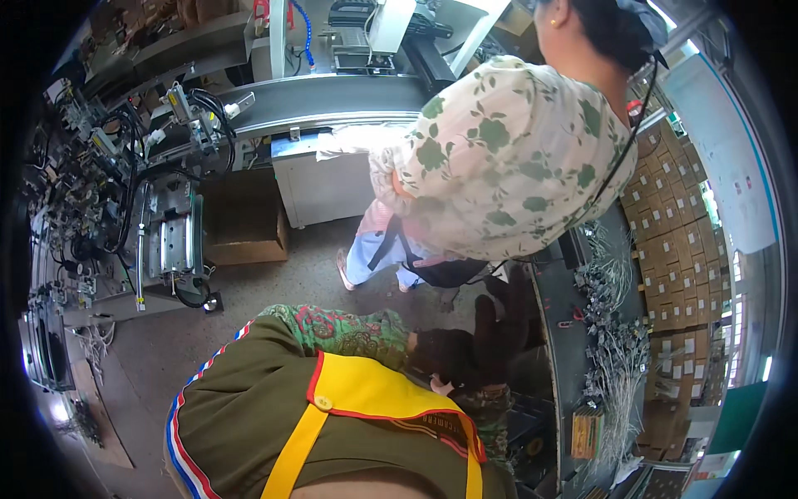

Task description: The person processes electrical wires using a machine, fits components into circular frames, and places them onto a conveyor belt. The person then removes their gloves, retrieves another pair from a bin, and puts them on.

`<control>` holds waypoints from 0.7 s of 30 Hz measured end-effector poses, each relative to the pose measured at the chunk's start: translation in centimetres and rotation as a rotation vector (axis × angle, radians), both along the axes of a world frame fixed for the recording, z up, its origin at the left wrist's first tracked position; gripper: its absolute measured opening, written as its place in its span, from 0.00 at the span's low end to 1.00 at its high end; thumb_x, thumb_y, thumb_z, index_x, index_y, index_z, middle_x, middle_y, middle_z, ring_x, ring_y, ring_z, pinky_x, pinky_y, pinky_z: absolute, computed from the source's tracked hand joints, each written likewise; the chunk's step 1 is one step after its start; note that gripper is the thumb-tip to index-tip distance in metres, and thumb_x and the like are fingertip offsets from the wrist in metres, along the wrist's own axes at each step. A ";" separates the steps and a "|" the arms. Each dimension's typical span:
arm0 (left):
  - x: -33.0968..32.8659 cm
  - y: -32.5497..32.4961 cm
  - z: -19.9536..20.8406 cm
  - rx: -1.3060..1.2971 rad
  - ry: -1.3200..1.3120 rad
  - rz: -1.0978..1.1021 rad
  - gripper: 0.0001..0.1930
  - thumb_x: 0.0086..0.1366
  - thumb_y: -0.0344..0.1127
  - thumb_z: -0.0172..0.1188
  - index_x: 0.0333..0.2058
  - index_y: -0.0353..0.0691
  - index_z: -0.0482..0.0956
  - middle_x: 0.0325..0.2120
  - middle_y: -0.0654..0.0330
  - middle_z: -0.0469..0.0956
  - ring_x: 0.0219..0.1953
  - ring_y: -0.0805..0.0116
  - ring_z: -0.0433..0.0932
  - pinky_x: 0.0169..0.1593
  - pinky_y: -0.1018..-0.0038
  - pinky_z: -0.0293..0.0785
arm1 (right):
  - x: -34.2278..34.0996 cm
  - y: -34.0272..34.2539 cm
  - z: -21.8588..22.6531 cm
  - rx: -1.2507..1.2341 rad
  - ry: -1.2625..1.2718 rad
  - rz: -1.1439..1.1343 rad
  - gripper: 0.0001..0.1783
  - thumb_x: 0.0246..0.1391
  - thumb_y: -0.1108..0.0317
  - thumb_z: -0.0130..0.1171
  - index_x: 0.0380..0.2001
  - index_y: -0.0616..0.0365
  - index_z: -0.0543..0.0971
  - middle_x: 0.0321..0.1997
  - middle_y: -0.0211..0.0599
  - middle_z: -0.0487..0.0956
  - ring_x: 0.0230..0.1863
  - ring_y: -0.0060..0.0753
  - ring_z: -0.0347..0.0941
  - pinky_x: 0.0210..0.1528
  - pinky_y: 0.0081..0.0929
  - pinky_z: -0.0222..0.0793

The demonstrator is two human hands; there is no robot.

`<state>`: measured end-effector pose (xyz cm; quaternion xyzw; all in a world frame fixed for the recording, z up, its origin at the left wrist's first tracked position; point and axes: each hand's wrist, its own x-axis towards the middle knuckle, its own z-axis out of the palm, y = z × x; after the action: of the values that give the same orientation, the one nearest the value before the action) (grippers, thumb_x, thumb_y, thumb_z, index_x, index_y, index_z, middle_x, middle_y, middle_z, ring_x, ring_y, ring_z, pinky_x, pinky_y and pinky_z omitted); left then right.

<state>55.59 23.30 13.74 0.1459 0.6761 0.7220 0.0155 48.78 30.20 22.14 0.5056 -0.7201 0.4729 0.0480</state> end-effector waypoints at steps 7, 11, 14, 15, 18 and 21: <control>1.8 -1.6 -0.7 -0.335 0.103 -0.200 0.10 0.57 0.37 0.61 0.34 0.38 0.84 0.33 0.52 0.82 0.36 0.54 0.80 0.41 0.64 0.74 | 2.1 -3.7 0.9 -0.191 -0.406 0.186 0.33 0.62 0.69 0.52 0.68 0.63 0.57 0.64 0.46 0.68 0.56 0.38 0.71 0.59 0.32 0.66; 2.4 -3.4 -1.4 -0.528 0.392 -0.020 0.10 0.58 0.40 0.61 0.35 0.42 0.84 0.34 0.49 0.81 0.38 0.47 0.79 0.44 0.58 0.73 | 2.3 -5.1 1.9 -0.037 -0.128 -0.007 0.32 0.63 0.66 0.50 0.68 0.63 0.58 0.63 0.46 0.69 0.58 0.36 0.69 0.61 0.34 0.63; 1.4 -5.1 -2.2 -0.517 0.326 -0.074 0.12 0.60 0.43 0.59 0.37 0.43 0.84 0.39 0.49 0.81 0.42 0.47 0.78 0.48 0.58 0.72 | 0.1 -5.4 0.7 -0.109 -0.317 -0.164 0.22 0.66 0.65 0.45 0.59 0.64 0.71 0.57 0.43 0.75 0.55 0.34 0.74 0.57 0.30 0.68; 1.4 -5.6 -2.4 -0.522 0.330 -0.106 0.12 0.60 0.43 0.59 0.37 0.43 0.84 0.39 0.49 0.81 0.42 0.47 0.78 0.48 0.58 0.72 | -0.9 -4.3 0.1 -0.123 -0.320 -0.193 0.22 0.66 0.65 0.45 0.59 0.64 0.71 0.57 0.43 0.75 0.55 0.34 0.74 0.57 0.30 0.68; 2.8 -7.8 -4.5 -0.469 0.112 0.161 0.15 0.58 0.45 0.60 0.36 0.41 0.83 0.34 0.46 0.80 0.38 0.46 0.79 0.44 0.58 0.74 | -1.7 -0.3 -2.5 -0.028 -0.278 -0.383 0.19 0.67 0.67 0.43 0.56 0.64 0.73 0.43 0.39 0.80 0.42 0.30 0.77 0.48 0.28 0.72; 4.4 -11.4 -5.7 -0.747 -0.101 0.147 0.15 0.62 0.44 0.57 0.41 0.42 0.81 0.43 0.48 0.79 0.45 0.47 0.77 0.50 0.59 0.73 | -0.6 3.2 -5.1 -0.060 -0.517 -0.365 0.17 0.66 0.60 0.46 0.45 0.59 0.78 0.30 0.34 0.76 0.26 0.29 0.70 0.33 0.25 0.68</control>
<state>60.00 11.89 8.03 0.0456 0.8997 0.4314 0.0493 48.22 33.35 17.03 0.2294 -0.7729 0.5904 -0.0379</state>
